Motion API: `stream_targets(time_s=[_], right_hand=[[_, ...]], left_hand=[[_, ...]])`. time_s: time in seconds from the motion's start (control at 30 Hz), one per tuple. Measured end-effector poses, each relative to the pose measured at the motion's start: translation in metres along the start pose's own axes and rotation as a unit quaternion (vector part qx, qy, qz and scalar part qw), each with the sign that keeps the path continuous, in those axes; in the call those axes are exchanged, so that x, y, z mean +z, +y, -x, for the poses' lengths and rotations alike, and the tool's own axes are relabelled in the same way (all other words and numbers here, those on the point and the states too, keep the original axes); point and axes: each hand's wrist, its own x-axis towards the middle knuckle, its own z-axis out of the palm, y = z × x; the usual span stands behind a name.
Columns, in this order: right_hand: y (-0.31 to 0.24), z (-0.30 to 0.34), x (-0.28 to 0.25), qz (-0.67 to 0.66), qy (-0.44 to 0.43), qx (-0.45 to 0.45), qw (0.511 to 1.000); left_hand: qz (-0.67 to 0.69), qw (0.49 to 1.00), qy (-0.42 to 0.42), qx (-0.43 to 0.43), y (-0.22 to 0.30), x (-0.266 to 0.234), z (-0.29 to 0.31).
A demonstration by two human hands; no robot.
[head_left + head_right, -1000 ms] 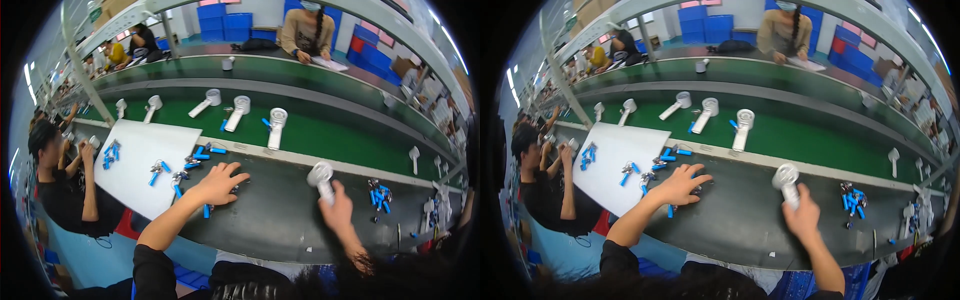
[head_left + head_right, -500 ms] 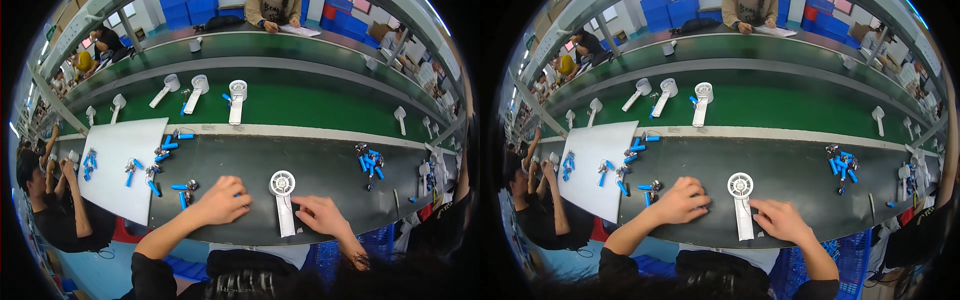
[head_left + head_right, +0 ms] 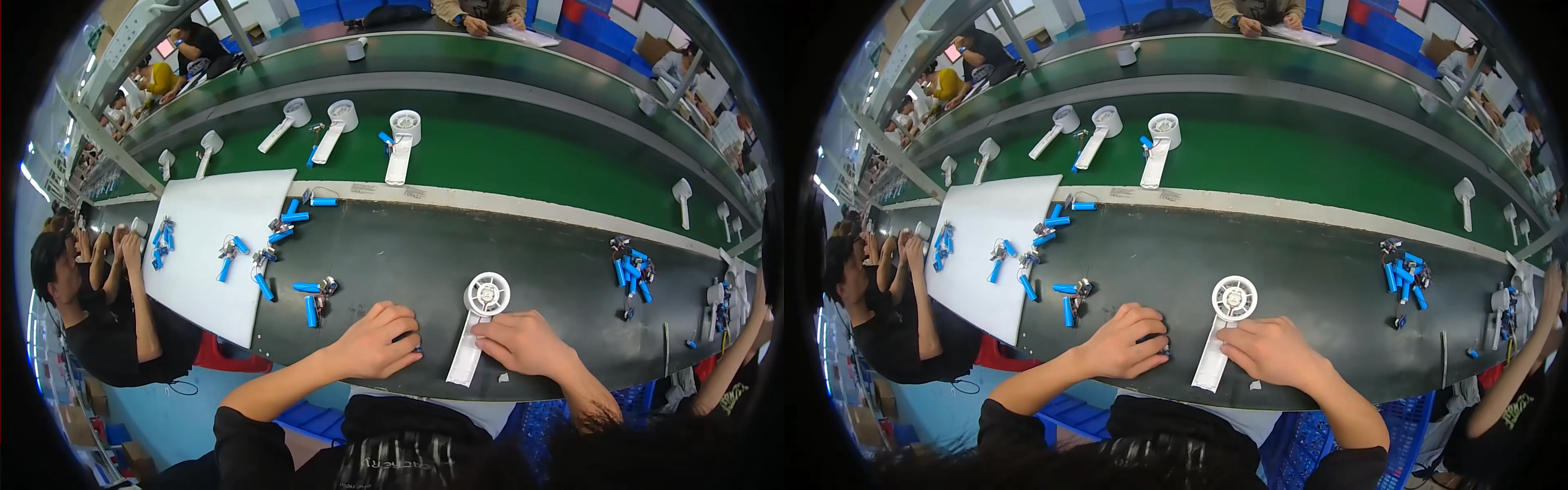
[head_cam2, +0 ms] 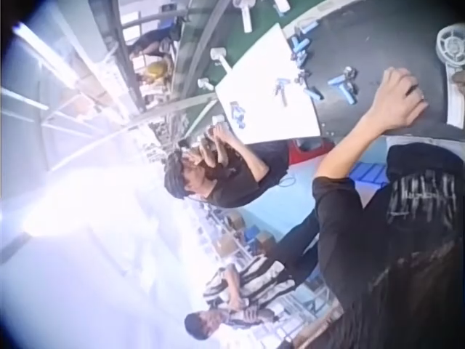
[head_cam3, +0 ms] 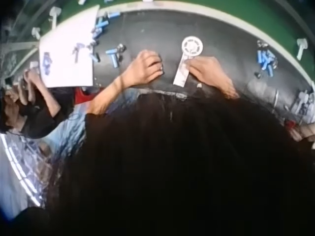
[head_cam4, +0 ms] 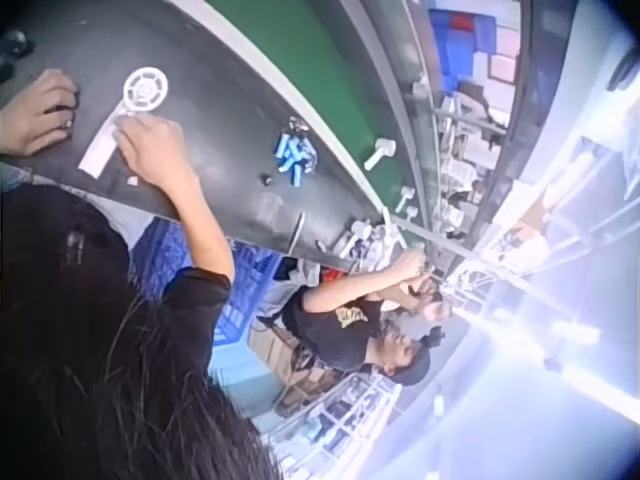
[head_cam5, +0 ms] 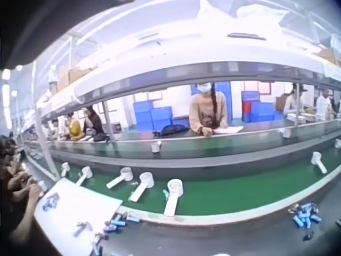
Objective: The person assembles handheld fans along an assembly line by connecting the motor wire connector to the circuit board and positioning the components into the plastic fan casing by hand.
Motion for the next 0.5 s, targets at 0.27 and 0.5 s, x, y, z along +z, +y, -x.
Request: stream_targets(time_s=[0.27,0.5], right_hand=[[-0.002,0.001,-0.01,-0.068,-0.079,0.052,0.993],[-0.007,0.002,-0.008,-0.276,-0.042,0.128,0.952]], left_hand=[[0.005,1.0,-0.006,0.009,0.005,-0.01,0.006],[0.004,0.999,-0.051,-0.014,0.024,-0.024,0.008]])
